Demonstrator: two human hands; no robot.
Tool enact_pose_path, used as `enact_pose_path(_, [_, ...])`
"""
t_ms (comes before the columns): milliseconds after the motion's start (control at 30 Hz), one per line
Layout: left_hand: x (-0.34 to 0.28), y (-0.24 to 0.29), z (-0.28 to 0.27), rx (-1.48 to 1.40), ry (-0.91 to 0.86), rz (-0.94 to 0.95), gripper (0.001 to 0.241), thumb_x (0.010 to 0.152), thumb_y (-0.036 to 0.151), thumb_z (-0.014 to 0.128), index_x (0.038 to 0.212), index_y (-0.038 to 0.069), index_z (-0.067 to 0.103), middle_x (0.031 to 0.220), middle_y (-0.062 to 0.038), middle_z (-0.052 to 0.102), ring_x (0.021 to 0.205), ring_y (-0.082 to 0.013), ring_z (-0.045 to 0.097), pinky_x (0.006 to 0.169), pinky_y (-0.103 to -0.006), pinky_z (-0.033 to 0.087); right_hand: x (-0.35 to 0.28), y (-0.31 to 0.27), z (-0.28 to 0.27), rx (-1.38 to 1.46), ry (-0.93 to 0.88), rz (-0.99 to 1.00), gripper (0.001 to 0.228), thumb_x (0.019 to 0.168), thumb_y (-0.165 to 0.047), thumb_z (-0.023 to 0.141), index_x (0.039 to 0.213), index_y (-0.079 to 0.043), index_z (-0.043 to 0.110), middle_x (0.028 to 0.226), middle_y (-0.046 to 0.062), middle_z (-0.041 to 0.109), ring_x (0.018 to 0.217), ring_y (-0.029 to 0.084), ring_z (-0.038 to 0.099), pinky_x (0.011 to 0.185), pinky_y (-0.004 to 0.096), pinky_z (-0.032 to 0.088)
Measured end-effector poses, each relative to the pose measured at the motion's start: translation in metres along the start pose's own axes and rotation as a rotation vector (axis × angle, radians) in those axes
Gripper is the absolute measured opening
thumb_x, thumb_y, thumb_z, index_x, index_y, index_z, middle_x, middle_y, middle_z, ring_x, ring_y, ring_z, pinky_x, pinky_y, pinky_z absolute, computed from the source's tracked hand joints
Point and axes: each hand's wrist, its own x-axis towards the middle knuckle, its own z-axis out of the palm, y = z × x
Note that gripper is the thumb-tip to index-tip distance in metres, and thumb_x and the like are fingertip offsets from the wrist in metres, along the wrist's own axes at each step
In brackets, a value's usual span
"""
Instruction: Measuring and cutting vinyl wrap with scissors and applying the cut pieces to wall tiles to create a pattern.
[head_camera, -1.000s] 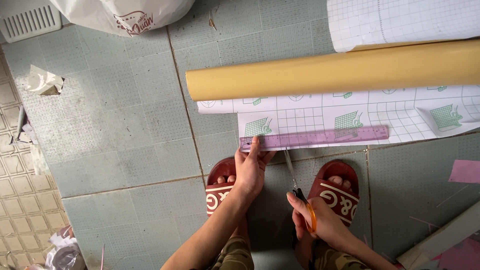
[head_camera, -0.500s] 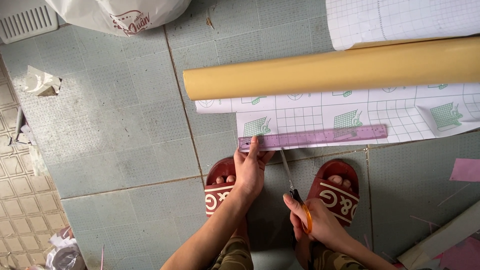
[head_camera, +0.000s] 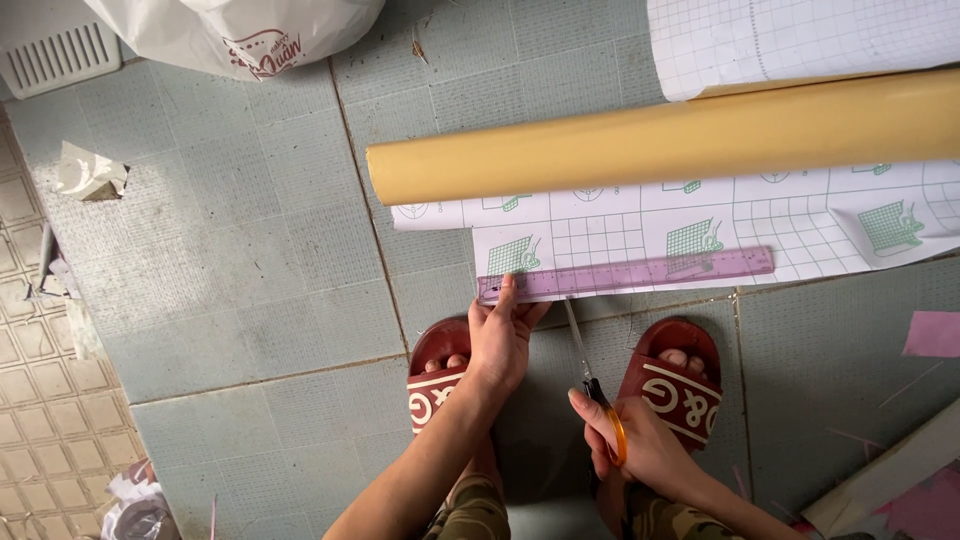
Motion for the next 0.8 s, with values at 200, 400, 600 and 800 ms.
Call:
enact_pose_path(200, [-0.009, 0.011, 0.010, -0.003, 0.013, -0.033, 0.040, 0.102, 0.018, 0.056, 0.127, -0.006, 0.036, 0.117, -0.020, 0.056, 0.104, -0.0288, 0.065, 0.100, -0.0423, 0.058, -0.004, 0.007, -0.009, 0.032, 0.015, 0.071, 0.074, 0.095, -0.049, 0.060, 0.042, 0.003, 0.061, 0.038, 0.014, 0.059, 0.034, 0.019, 0.046, 0.046, 0.026, 0.039])
enact_pose_path(400, [-0.016, 0.039, 0.044, 0.072, 0.135, -0.118, 0.042, 0.101, 0.012, 0.052, 0.136, -0.006, 0.037, 0.132, -0.023, 0.056, 0.115, -0.0331, 0.060, 0.107, -0.0478, 0.052, -0.021, -0.019, -0.029, 0.135, 0.038, 0.251, 0.070, 0.098, -0.048, 0.068, 0.047, 0.000, 0.061, 0.043, 0.010, 0.057, 0.039, 0.017, 0.048, 0.055, 0.023, 0.046])
enact_pose_path(600, [0.015, 0.076, 0.039, 0.168, -0.068, -0.009, 0.036, 0.103, 0.013, 0.053, 0.131, -0.010, 0.054, 0.122, -0.021, 0.064, 0.106, -0.0308, 0.065, 0.106, -0.0463, 0.054, -0.016, -0.006, -0.027, 0.191, 0.088, 0.160, 0.071, 0.096, -0.051, 0.069, 0.047, -0.001, 0.060, 0.044, 0.009, 0.056, 0.039, 0.017, 0.047, 0.050, 0.025, 0.044])
enact_pose_path(800, [-0.001, 0.096, 0.059, 0.167, -0.094, -0.030, 0.040, 0.103, 0.015, 0.051, 0.134, -0.009, 0.046, 0.129, -0.024, 0.059, 0.114, -0.0330, 0.063, 0.111, -0.0446, 0.052, -0.028, -0.008, 0.009, 0.476, 0.318, 0.113, 0.069, 0.094, -0.049, 0.068, 0.049, 0.001, 0.053, 0.043, 0.016, 0.055, 0.034, 0.021, 0.040, 0.041, 0.032, 0.032])
